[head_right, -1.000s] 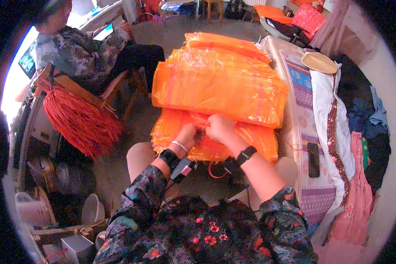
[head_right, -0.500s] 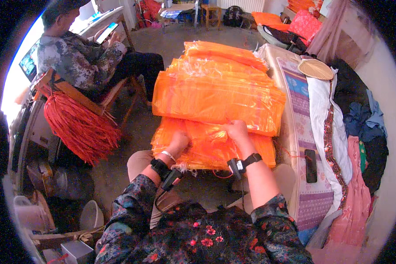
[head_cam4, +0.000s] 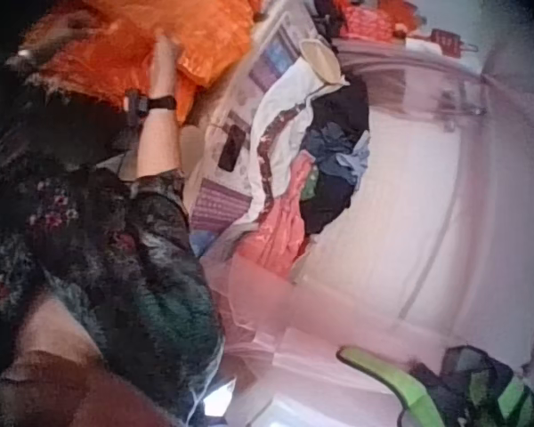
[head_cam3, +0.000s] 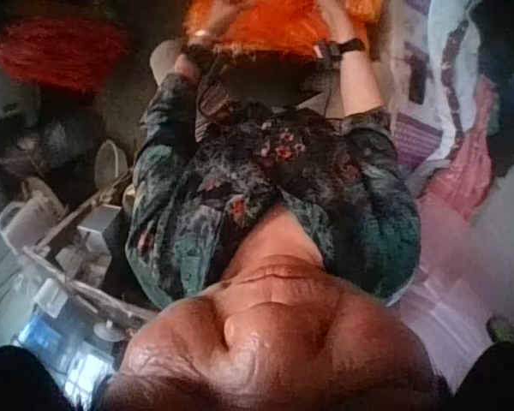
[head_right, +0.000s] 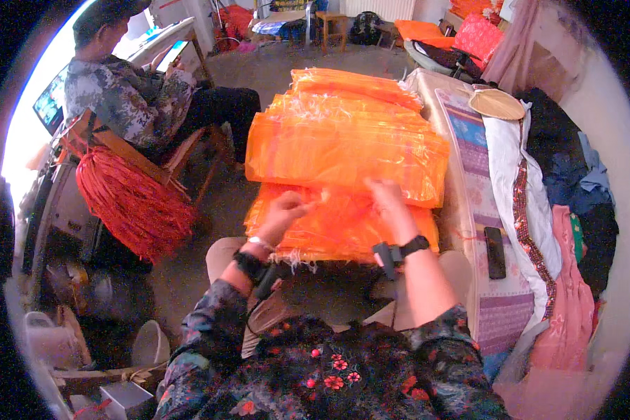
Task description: Bundling stacks of orange plastic sheets using a needle and red plastic ribbon.
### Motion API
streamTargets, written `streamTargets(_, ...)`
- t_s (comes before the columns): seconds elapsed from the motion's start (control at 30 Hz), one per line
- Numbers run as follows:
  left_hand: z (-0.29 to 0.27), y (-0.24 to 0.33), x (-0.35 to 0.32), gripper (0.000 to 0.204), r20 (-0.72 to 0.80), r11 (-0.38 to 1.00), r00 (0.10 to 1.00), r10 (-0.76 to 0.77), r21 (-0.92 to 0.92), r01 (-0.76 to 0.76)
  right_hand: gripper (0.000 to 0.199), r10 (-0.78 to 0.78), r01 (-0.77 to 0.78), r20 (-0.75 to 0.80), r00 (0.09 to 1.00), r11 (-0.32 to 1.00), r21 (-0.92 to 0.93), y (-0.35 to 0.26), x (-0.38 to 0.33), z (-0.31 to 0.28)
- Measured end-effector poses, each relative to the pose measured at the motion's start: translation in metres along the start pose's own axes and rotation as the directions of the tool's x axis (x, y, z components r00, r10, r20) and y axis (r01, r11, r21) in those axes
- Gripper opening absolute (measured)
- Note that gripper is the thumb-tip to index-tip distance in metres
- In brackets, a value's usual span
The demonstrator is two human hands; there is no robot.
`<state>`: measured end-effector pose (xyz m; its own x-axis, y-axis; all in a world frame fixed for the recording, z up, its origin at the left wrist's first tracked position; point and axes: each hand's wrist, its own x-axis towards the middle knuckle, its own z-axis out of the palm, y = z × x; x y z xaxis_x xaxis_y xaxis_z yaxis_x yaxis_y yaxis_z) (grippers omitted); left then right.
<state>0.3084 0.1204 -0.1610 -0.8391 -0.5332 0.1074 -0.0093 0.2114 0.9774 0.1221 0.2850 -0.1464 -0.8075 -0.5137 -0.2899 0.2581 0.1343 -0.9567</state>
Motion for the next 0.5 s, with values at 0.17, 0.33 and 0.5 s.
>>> streamTargets(0.17,-0.117,0.045,-0.079,0.030,-0.096,0.448,0.995,-0.001,-0.890,-0.085,0.010,0.222,-0.174,-0.030,0.975,0.837,0.519,0.015,0.000,-0.047)
streamTargets(0.33,-0.200,0.033,-0.115,0.024,-0.113,0.255,0.992,-0.056,-0.962,-0.095,0.014,0.224,-0.351,0.312,0.923,0.822,0.448,0.036,-0.001,0.019)
streamTargets(0.5,-0.167,-0.013,-0.084,0.018,-0.843,0.932,0.514,0.155,0.298,0.207,0.004,0.111,-0.199,0.192,0.975,0.820,0.537,0.011,-0.006,0.018)
